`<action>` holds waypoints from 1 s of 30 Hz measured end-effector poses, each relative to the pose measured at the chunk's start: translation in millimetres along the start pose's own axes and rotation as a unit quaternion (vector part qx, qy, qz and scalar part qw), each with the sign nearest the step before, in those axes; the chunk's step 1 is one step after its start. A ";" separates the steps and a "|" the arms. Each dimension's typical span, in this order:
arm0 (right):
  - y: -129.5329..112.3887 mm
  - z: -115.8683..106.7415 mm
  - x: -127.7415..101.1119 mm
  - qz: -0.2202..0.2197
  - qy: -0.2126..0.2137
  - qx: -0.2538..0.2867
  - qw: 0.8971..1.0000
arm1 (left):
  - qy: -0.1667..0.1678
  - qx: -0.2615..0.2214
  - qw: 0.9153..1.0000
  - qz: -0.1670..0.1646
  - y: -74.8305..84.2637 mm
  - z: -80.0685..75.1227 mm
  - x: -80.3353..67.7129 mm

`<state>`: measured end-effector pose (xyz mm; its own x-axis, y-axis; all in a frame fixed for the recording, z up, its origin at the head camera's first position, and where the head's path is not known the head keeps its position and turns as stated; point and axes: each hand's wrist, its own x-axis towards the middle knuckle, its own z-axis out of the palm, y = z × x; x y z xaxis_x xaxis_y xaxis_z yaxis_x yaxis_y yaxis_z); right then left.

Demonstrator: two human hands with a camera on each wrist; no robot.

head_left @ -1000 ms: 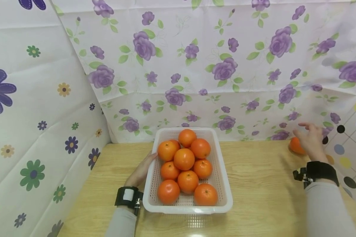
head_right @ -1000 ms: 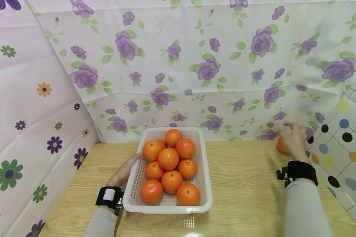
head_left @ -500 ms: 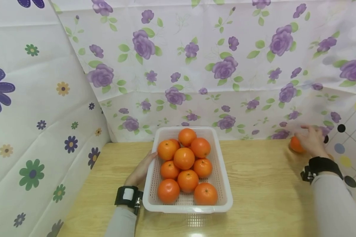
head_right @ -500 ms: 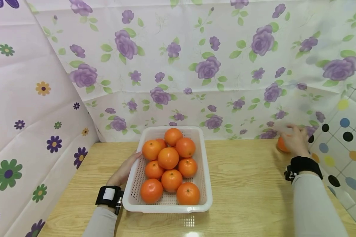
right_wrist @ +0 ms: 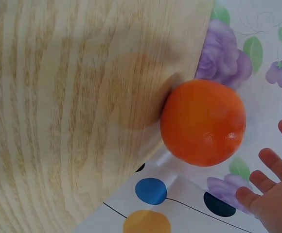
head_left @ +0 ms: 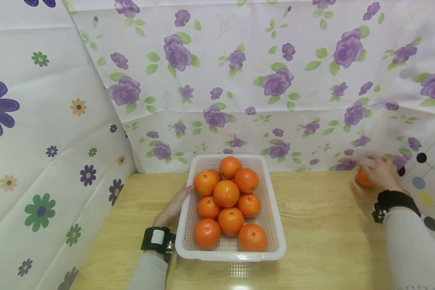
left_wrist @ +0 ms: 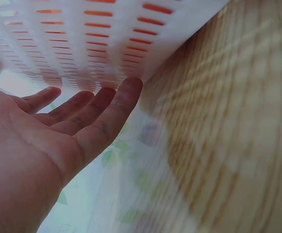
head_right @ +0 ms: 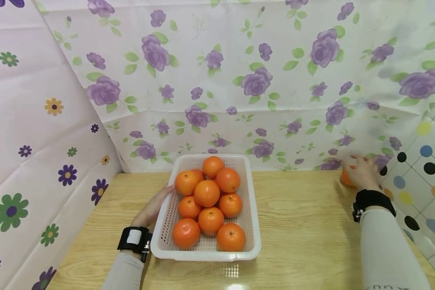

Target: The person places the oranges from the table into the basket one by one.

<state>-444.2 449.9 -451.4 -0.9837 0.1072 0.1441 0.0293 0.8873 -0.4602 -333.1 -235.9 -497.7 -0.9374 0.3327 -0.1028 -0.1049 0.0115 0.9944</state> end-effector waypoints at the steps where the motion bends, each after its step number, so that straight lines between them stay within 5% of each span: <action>1: 1.4 0.3 0.7 -0.002 0.002 -0.006 1.000 | 0.000 -0.002 1.000 0.000 0.1 0.4 -0.1; 21: 17.5 12.2 -10.4 -0.031 -0.028 -0.010 0.999 | -0.007 -0.004 1.000 -0.001 0.4 3.7 0.0; 30: 20.6 19.3 -8.8 0.006 -0.045 0.035 0.998 | -0.013 -0.002 1.000 0.001 1.5 3.7 -0.8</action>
<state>-438.3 458.6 -479.1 -0.9954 0.0741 0.0605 0.0316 0.8520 -0.5225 -331.3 -232.7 -496.1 -0.9290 0.3565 -0.0994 -0.1040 0.0063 0.9946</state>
